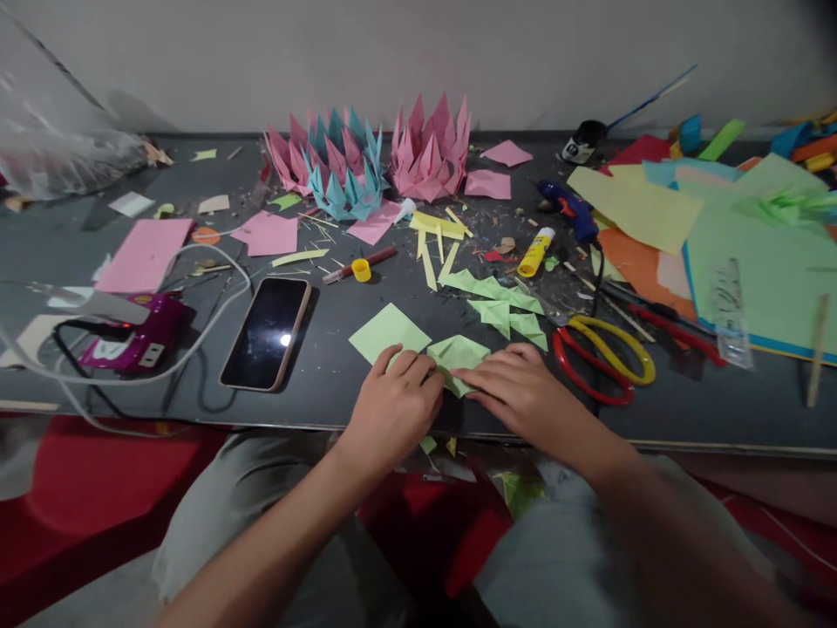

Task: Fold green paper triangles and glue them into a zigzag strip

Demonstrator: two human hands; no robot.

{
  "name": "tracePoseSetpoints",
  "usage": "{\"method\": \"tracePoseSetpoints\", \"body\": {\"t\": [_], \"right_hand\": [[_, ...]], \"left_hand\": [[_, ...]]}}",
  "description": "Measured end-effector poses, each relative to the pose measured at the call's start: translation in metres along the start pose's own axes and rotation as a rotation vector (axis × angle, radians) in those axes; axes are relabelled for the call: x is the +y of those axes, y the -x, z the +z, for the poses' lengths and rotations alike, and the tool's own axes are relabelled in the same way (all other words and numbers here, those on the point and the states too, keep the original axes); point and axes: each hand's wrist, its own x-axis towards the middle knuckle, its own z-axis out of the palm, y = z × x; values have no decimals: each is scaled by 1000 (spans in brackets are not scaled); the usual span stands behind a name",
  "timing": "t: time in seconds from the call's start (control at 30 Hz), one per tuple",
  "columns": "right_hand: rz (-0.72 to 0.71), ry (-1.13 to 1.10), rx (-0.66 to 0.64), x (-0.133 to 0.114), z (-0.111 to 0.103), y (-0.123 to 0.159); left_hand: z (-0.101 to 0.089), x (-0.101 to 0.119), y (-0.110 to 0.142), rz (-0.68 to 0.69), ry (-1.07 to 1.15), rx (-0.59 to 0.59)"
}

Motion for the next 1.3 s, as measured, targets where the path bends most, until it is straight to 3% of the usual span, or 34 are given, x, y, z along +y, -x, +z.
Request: {"method": "tracePoseSetpoints", "body": {"t": [0.23,0.43,0.77,1.3], "right_hand": [[-14,-77,32,16,-3,9],[42,-197,45,27,1,16],[255,-395,-8,32,-3,2],[396,-347,-2,28,0,-6]], "left_hand": [[4,6,1,-82,43,-17],[11,8,1,-8,153,-60],[18,19,-14,-274,316,-53],[16,19,-18,-326,346,-68]]}}
